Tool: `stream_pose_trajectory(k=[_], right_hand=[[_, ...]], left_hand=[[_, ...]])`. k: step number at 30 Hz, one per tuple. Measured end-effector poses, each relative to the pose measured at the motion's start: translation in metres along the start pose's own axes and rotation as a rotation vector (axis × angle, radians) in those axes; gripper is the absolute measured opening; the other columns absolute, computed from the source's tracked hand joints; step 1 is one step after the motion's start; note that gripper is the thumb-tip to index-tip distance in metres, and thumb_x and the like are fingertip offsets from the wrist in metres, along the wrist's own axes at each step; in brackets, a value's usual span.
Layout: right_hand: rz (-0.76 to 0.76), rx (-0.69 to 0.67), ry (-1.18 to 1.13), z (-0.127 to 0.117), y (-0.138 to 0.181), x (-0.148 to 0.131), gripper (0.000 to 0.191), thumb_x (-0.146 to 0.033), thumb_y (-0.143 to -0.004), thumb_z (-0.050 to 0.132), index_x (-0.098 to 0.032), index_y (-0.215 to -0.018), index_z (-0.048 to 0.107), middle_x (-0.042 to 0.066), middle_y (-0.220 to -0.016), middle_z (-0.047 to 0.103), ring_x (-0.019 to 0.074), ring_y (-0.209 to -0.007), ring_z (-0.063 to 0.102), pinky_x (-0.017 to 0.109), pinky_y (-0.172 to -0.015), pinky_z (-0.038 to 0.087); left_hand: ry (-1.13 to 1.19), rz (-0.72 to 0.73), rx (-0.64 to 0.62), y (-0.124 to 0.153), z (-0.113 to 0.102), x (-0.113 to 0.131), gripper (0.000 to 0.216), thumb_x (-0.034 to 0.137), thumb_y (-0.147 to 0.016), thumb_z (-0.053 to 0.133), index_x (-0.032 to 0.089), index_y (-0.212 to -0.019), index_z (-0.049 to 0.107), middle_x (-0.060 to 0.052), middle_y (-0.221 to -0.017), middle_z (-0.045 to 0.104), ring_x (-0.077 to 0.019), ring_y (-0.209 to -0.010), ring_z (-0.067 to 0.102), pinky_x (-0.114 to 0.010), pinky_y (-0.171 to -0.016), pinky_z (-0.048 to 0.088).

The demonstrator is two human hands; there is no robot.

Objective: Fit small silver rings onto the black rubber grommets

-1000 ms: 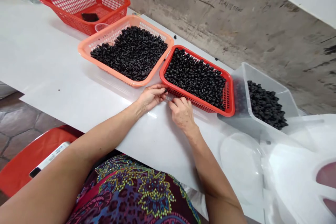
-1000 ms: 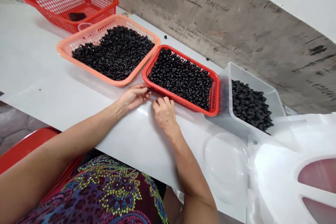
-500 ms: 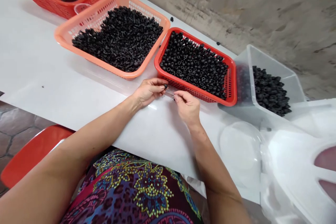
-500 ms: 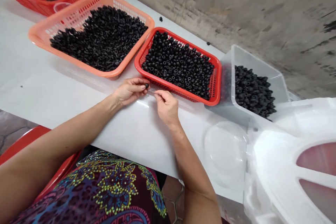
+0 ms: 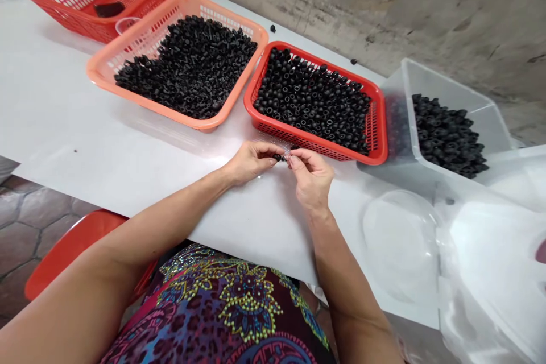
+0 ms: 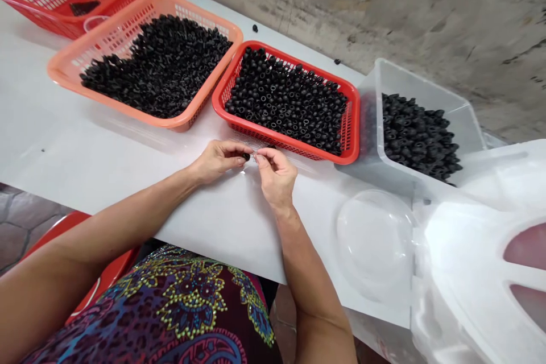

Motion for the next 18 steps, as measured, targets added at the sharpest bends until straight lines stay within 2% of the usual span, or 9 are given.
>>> stream_pose_trajectory(k=[7,13,18], right_hand=[[-0.034,-0.010,0.065,0.001,0.002,-0.009,0.010,-0.026,-0.080,0.064,-0.021,-0.087,0.069,0.001,-0.080,0.069,0.0146,-0.071,0.062,0.031,-0.068,0.051],[-0.111,-0.084,0.180,0.010,0.002,-0.022,0.007,-0.022,-0.079,0.062,-0.021,-0.081,0.068,0.002,-0.083,0.067,0.0156,-0.076,0.060,0.032,-0.071,0.050],[0.060,-0.120,0.101,0.009,-0.001,-0.001,0.008,-0.022,-0.072,0.069,-0.020,-0.080,0.067,-0.002,-0.072,0.063,0.0125,-0.065,0.056,0.028,-0.064,0.048]], left_hand=[[-0.076,0.033,-0.018,0.001,0.004,0.002,0.018,0.011,-0.067,0.067,0.010,-0.085,0.069,-0.002,-0.075,0.067,-0.0094,-0.065,0.057,-0.023,-0.060,0.044],[-0.102,0.081,-0.041,0.002,0.006,0.003,0.018,0.013,-0.068,0.066,0.011,-0.085,0.071,-0.004,-0.079,0.070,-0.0122,-0.071,0.061,-0.026,-0.068,0.047],[-0.117,0.101,-0.074,0.003,0.009,0.005,0.017,0.012,-0.068,0.067,0.011,-0.084,0.073,-0.004,-0.080,0.071,-0.0142,-0.074,0.063,-0.027,-0.071,0.048]])
Point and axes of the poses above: each hand's wrist, its own y-axis away from the middle knuckle, its own z-axis out of the palm, x = y × z, the point moved 9 cm from there along -y, towards the middle knuckle
